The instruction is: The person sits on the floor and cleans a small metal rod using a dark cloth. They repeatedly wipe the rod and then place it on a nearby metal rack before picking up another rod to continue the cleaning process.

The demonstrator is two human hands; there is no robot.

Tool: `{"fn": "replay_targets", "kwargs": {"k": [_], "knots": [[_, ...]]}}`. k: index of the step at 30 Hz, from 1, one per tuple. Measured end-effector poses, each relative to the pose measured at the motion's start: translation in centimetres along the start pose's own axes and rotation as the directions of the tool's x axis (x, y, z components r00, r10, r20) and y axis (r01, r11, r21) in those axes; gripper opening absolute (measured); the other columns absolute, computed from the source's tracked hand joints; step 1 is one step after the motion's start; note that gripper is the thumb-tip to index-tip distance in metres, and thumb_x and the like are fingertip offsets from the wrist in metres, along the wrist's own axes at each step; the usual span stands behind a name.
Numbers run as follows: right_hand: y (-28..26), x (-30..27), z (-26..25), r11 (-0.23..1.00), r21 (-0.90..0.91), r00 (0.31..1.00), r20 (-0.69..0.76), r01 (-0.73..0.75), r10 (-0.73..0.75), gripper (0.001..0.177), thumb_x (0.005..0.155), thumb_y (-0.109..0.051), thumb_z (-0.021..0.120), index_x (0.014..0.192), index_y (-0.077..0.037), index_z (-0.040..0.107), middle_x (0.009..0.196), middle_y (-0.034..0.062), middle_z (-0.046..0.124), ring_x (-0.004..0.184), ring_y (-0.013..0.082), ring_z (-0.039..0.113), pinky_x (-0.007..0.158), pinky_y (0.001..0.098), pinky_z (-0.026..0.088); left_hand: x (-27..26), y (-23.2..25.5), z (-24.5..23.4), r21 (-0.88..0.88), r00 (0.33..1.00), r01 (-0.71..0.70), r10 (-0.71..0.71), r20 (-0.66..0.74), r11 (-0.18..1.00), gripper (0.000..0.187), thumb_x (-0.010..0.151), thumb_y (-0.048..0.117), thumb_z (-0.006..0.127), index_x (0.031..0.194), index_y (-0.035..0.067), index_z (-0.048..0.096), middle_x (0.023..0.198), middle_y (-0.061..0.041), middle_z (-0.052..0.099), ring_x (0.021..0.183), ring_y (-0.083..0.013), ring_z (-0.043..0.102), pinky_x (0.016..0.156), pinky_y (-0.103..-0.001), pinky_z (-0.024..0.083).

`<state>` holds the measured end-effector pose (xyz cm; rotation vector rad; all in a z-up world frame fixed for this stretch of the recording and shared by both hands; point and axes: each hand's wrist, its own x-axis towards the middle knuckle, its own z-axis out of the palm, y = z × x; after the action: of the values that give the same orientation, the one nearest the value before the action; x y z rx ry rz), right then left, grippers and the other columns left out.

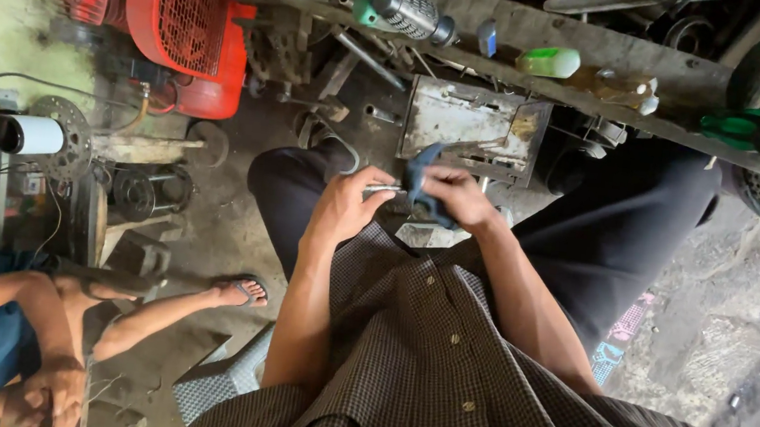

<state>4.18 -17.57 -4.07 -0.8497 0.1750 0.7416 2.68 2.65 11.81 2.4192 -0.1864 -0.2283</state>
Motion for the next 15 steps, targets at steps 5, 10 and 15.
{"fn": "replay_targets", "kwargs": {"k": [5,10,15], "knots": [[1.4,0.4,-0.4,0.971,-0.237,0.985,0.169,0.025,0.016,0.036,0.095,-0.023,0.072,0.127,-0.006,0.073,0.101,0.0003,0.075,0.087,0.0098,0.066,0.08,0.0265,0.055,0.3,-1.3,0.8,-0.158,0.999,-0.006,-0.003,-0.054,0.987,0.025,0.089,0.019,0.081,0.101,0.002,0.067,0.091,-0.014,0.077,0.086,-0.0264,0.078,0.072,-0.035,0.06],[2.4,0.6,-0.1,0.953,-0.294,0.956,0.293,0.069,0.021,0.037,0.096,-0.026,0.069,0.129,-0.008,0.071,0.108,0.0042,0.077,0.095,0.0139,0.069,0.09,0.032,0.058,0.3,-1.0,1.4,-0.166,0.999,0.045,-0.049,-0.022,0.985,0.023,0.089,0.017,0.08,0.104,0.002,0.071,0.087,-0.013,0.077,0.08,-0.0243,0.078,0.07,-0.033,0.059],[0.5,-0.5,1.4,0.753,-0.552,0.912,0.379,0.358,-0.156,0.027,0.099,-0.024,0.068,0.118,-0.006,0.074,0.119,0.0085,0.074,0.107,0.0198,0.068,0.096,0.0358,0.054,0.1,-1.6,2.4,-0.239,0.997,0.052,-0.062,-0.035,0.97,0.021,0.091,0.018,0.079,0.101,0.001,0.072,0.084,-0.011,0.077,0.075,-0.0204,0.077,0.068,-0.032,0.059]]}}
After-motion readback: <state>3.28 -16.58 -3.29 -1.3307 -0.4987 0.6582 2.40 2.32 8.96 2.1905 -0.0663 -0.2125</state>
